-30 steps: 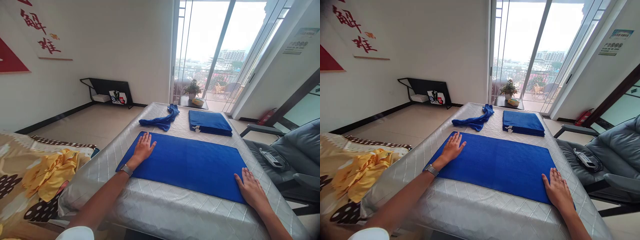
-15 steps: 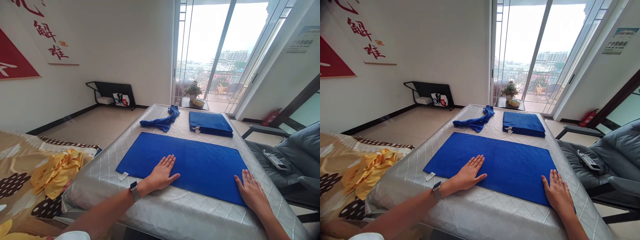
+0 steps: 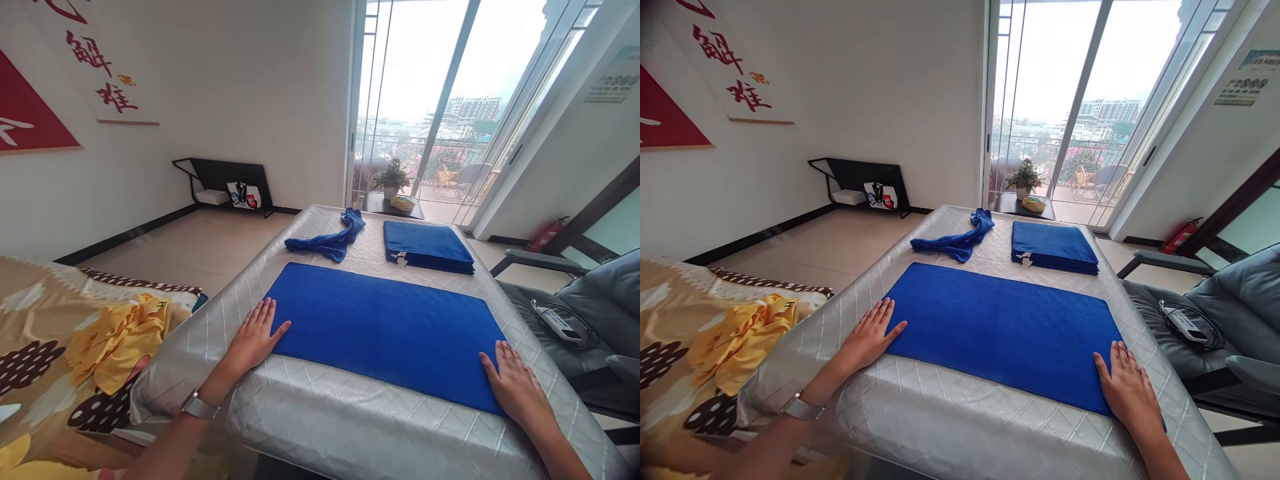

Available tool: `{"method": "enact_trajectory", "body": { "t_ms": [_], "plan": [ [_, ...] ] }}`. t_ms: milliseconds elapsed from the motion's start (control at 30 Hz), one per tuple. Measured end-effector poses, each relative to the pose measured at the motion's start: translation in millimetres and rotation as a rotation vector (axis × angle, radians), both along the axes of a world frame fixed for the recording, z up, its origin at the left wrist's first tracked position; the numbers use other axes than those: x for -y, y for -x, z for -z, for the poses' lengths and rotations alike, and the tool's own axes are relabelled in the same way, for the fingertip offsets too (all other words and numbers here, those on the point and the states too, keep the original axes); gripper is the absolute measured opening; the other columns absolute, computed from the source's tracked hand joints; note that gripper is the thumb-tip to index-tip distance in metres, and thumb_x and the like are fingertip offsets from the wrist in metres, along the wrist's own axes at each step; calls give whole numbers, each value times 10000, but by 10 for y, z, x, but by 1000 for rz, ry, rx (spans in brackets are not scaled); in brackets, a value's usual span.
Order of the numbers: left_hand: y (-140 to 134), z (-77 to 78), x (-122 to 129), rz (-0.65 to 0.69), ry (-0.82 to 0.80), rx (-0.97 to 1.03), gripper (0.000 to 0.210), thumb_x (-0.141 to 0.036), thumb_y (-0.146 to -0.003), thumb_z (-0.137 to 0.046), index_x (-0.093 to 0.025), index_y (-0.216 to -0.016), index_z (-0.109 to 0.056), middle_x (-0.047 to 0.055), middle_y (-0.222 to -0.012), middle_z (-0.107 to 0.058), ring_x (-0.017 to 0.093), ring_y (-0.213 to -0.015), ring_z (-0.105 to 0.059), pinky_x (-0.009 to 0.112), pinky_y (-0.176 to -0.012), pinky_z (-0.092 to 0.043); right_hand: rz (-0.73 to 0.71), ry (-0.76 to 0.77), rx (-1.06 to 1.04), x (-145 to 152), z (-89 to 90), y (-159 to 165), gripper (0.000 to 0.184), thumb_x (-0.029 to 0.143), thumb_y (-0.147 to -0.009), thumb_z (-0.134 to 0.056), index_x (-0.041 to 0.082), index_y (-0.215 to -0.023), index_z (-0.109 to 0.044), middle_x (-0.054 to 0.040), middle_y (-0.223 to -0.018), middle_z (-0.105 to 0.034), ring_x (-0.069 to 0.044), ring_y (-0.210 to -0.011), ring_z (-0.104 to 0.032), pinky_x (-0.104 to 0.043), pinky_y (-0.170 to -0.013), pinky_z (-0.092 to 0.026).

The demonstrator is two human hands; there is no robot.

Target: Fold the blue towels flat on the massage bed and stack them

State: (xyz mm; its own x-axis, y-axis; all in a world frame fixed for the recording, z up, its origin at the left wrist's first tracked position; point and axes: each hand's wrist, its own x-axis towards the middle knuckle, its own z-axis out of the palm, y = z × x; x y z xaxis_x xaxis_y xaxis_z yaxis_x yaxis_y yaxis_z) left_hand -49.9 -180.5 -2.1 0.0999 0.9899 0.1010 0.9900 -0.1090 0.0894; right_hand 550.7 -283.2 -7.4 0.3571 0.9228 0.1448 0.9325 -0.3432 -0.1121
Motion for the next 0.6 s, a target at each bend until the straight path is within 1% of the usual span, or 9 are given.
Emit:
{"method": "enact_trajectory", "body": {
  "t_ms": [100, 167, 200, 233, 300, 400, 467, 533, 600],
  "plan": [
    [-29, 49, 1, -2, -41, 10, 934, -733, -966, -187, -36, -1586, -235, 173, -1648, -226, 296, -1533, -205, 482, -1241, -212, 6, 13, 54, 27, -36, 13, 886, 562, -928, -87, -40, -1521, -355, -222, -1611, -337, -338, -1507, -264, -521, -1223, -202],
    [-34, 74, 1, 2, -65, 19, 933, -735, -965, -190, -38, -1584, -247, 177, -1646, -232, 300, -1532, -210, 488, -1240, -211, 1, 6, 115, 29, -87, 126, 843, 509, -940, -91, -45, -1500, -394, -230, -1603, -347, -350, -1511, -250, -548, -1220, -186],
    [-34, 82, 2, 6, -74, 23, 931, -735, -965, -188, -41, -1584, -249, 176, -1645, -235, 299, -1531, -212, 490, -1240, -212, -20, -3, 144, 20, -119, 234, 815, 479, -948, -94, -39, -1493, -411, -229, -1603, -349, -344, -1518, -233, -553, -1222, -175],
    [-33, 85, 4, 9, -81, 27, 929, -735, -966, -185, -45, -1585, -250, 175, -1645, -237, 297, -1531, -217, 491, -1240, -212, -54, -14, 164, 2, -155, 381, 788, 453, -956, -98, -26, -1492, -421, -221, -1605, -350, -329, -1526, -216, -549, -1226, -164],
    [-35, 80, 9, 10, -83, 30, 929, -734, -967, -175, -45, -1585, -250, 172, -1643, -243, 293, -1529, -225, 489, -1241, -211, -157, -21, 164, -60, -234, 784, 746, 435, -978, -107, 13, -1515, -410, -189, -1615, -345, -284, -1536, -194, -518, -1238, -153],
    [-47, 50, 19, 2, -72, 26, 934, -731, -968, -160, -33, -1581, -254, 171, -1643, -244, 290, -1530, -223, 480, -1246, -200, -323, 35, 65, -187, -352, 1524, 748, 524, -1008, -129, 83, -1574, -339, -125, -1633, -327, -238, -1532, -214, -463, -1254, -145],
    [-53, 31, 24, -1, -60, 23, 938, -733, -967, -155, -29, -1579, -257, 172, -1644, -241, 288, -1531, -218, 470, -1249, -191, -425, 84, 4, -256, -408, 1959, 776, 592, -1009, -135, 110, -1595, -299, -101, -1654, -271, -222, -1539, -182, -447, -1260, -141],
    [-54, 23, 27, 2, -52, 23, 937, -734, -968, -155, -31, -1580, -254, 171, -1644, -240, 284, -1532, -215, 463, -1251, -186, -487, 133, -32, -291, -435, 2251, 803, 627, -1006, -141, 103, -1602, -264, -98, -1665, -219, -218, -1546, -139, -448, -1265, -127],
    [-48, 28, 26, 9, -59, 29, 926, -730, -972, -162, -41, -1585, -246, 168, -1646, -237, 281, -1532, -215, 466, -1250, -189, -508, 177, -57, -287, -435, 2376, 818, 644, -1002, -150, 101, -1608, -227, -96, -1672, -181, -218, -1549, -113, -452, -1267, -117]
  ]
}}
